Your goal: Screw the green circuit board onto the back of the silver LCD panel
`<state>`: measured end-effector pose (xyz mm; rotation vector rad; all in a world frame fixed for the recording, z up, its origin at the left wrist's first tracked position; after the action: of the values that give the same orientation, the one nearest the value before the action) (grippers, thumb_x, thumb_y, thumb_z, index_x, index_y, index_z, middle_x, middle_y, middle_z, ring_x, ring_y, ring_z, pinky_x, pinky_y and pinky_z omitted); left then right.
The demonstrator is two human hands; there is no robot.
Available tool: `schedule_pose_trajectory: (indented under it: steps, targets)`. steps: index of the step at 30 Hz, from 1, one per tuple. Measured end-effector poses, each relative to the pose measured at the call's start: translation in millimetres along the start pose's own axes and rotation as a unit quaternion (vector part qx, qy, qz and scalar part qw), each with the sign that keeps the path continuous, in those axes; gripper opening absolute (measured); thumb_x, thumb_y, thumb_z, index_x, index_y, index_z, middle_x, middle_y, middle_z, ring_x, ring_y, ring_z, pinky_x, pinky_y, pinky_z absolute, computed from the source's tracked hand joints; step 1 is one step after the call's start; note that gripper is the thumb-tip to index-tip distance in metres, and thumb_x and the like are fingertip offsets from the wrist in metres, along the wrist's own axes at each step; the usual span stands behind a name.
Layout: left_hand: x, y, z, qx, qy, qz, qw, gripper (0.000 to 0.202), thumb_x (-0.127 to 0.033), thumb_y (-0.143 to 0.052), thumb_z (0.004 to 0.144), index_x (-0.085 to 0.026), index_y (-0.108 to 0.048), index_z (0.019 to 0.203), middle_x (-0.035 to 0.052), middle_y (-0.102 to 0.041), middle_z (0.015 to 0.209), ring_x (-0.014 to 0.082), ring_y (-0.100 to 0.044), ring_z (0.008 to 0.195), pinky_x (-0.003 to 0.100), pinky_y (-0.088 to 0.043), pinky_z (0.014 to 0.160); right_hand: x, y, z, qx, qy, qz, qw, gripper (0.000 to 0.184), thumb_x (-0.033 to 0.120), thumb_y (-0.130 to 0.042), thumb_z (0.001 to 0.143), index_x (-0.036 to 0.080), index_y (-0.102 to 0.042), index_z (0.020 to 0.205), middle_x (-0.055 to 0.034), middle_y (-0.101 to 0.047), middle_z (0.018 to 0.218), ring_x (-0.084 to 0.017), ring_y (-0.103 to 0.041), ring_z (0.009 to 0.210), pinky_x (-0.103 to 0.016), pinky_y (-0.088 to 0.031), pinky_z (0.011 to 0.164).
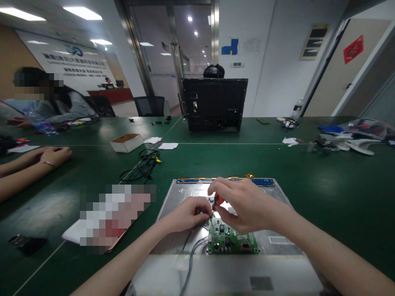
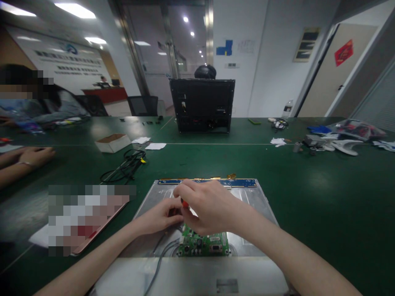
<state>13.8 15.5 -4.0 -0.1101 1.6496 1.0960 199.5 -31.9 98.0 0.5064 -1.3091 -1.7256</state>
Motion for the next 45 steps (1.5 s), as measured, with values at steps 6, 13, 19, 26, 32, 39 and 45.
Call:
schedule_pose_trajectory:
  steps: [6, 13, 19, 26, 32, 39, 45]
  targets:
    - [-1.1, 0.5, 0.5, -0.003, 0.010, -0.001, 1.000, 0.009, -0.014, -0.059, 0.076, -0.016, -0.066, 0.081, 0.0003, -0.064, 0.078, 0.0158, -0.055, 0.072, 0.025, -0.043, 0.066, 0.8, 0.3, 0.6, 0.009, -0.012, 0.003, 1.000, 0.021, 0.014, -0.048, 0.083, 0.015, -0.050, 0.104, -0.0042, -0.062, 0.098, -0.011, -0.049, 0.066, -0.026, -0.027, 0.052]
    - [-5.1, 0.4, -0.4, -0.008, 0.016, -0.003, 1.000, 0.006, -0.012, -0.058, 0.075, -0.016, -0.062, 0.076, -0.0026, -0.059, 0.069, 0.0134, -0.050, 0.064, 0.023, -0.039, 0.060, -2.1, -3.0, 1.1, -0.004, -0.012, -0.033, 0.999, 0.016, 0.028, -0.047, 0.094, 0.016, -0.052, 0.103, -0.0040, -0.064, 0.093, -0.013, -0.052, 0.066, -0.026, -0.026, 0.051]
    - [-5.3, 0.5, 0.3, -0.009, 0.008, -0.006, 1.000, 0.005, -0.012, -0.059, 0.071, -0.016, -0.061, 0.074, -0.0041, -0.054, 0.066, 0.0126, -0.046, 0.062, 0.023, -0.035, 0.058, -2.6, -3.7, 0.4, 0.003, -0.018, -0.021, 1.000, 0.019, 0.030, -0.048, 0.094, 0.015, -0.052, 0.106, -0.0052, -0.063, 0.097, -0.014, -0.055, 0.070, -0.027, -0.028, 0.053]
    - [-1.7, -0.2, 0.3, 0.001, 0.007, -0.013, 1.000, 0.002, -0.016, -0.060, 0.075, -0.016, -0.062, 0.075, -0.0027, -0.059, 0.070, 0.0127, -0.049, 0.063, 0.022, -0.039, 0.059, 1.8, 1.4, -0.1, 0.016, -0.025, 0.020, 0.999, 0.026, 0.021, -0.048, 0.087, 0.015, -0.050, 0.111, -0.0073, -0.061, 0.102, -0.013, -0.052, 0.069, -0.027, -0.032, 0.056]
    - [-1.6, -0.3, -0.3, 0.005, 0.002, -0.015, 1.000, 0.005, -0.016, -0.060, 0.076, -0.016, -0.064, 0.078, -0.0010, -0.062, 0.073, 0.0144, -0.052, 0.067, 0.024, -0.041, 0.062, 1.3, 3.1, 1.5, 0.024, -0.045, 0.014, 0.999, 0.023, 0.017, -0.049, 0.083, 0.015, -0.051, 0.106, -0.0058, -0.063, 0.096, -0.012, -0.050, 0.064, -0.026, -0.031, 0.054]
    - [-2.0, 0.4, -0.7, 0.005, -0.004, -0.004, 1.000, 0.008, -0.012, -0.058, 0.076, -0.016, -0.064, 0.080, 0.0002, -0.064, 0.076, 0.0155, -0.054, 0.069, 0.026, -0.042, 0.065, -0.3, -1.5, 2.3, 0.000, -0.044, -0.013, 0.999, 0.018, 0.022, -0.046, 0.092, 0.015, -0.052, 0.107, -0.0056, -0.065, 0.097, -0.013, -0.055, 0.067, -0.027, -0.028, 0.053]
    - [-0.5, -0.1, -0.5, 0.004, -0.002, 0.011, 1.000, 0.010, -0.011, -0.057, 0.077, -0.015, -0.064, 0.081, 0.0011, -0.064, 0.078, 0.0172, -0.056, 0.073, 0.028, -0.044, 0.070, -3.0, -4.9, 2.4, -0.004, -0.051, -0.032, 0.998, 0.022, 0.034, -0.044, 0.097, 0.015, -0.052, 0.104, -0.0052, -0.067, 0.091, -0.014, -0.057, 0.067, -0.027, -0.028, 0.053]
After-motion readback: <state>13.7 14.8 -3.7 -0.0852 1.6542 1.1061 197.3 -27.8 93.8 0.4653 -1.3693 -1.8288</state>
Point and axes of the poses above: each hand's wrist, its own z-axis towards the middle knuckle, its own y-axis out of the back of the hand, x = y × z, the point moved 2 cm from there along z, towards the middle knuckle
